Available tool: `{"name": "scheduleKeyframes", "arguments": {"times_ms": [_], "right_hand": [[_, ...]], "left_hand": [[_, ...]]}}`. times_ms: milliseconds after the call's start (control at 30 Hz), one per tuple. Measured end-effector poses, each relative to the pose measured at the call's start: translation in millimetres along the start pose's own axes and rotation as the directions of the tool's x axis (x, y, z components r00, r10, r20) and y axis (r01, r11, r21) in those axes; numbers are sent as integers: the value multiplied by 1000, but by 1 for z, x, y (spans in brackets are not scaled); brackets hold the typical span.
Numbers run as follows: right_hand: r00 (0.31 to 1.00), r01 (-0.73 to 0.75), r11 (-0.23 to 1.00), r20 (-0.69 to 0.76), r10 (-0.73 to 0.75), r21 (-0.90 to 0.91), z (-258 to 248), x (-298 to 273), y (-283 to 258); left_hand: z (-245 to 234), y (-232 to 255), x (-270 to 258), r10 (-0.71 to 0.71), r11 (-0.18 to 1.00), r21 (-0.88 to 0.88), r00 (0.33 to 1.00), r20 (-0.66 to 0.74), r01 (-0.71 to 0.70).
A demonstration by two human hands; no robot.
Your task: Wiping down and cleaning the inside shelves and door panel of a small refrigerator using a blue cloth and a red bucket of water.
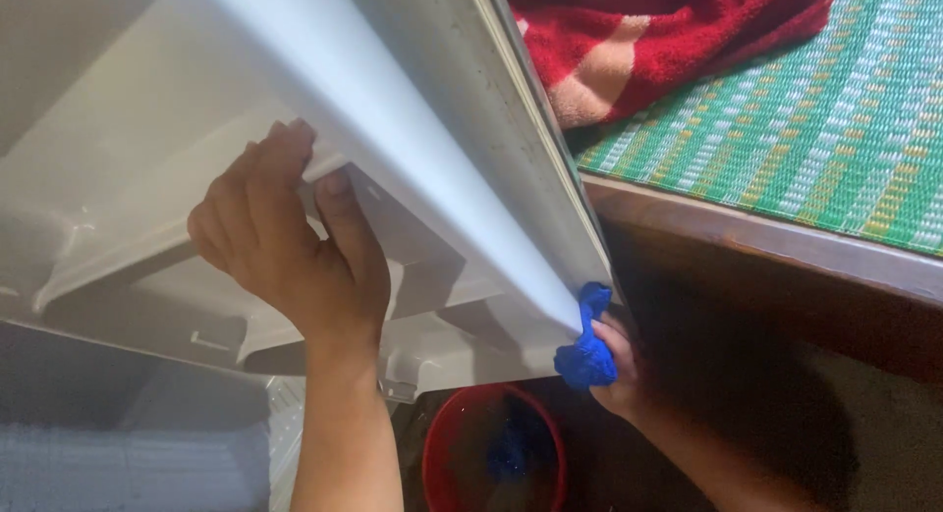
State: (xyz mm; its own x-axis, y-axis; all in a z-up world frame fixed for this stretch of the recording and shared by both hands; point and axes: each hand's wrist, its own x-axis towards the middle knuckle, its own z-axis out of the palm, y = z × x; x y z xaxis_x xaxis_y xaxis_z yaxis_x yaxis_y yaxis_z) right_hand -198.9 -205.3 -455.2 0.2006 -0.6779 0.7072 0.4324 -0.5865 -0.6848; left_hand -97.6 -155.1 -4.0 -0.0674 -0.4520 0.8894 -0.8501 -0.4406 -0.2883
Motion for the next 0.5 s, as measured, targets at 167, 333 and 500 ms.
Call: {"name": "scheduleKeyframes", "arguments": {"times_ms": [167,333,500], "right_hand": [[995,103,981,25,-100,-167,12,84,-68],[922,377,926,97,-376,5,20,253,-166],[897,337,939,279,-342,69,16,349,-237]], "left_hand": [[3,7,1,-47,999,14,999,-20,47],[5,6,3,-40,998,50,999,-10,40],[8,-4,-3,-103,994,35,995,7,103]]}}
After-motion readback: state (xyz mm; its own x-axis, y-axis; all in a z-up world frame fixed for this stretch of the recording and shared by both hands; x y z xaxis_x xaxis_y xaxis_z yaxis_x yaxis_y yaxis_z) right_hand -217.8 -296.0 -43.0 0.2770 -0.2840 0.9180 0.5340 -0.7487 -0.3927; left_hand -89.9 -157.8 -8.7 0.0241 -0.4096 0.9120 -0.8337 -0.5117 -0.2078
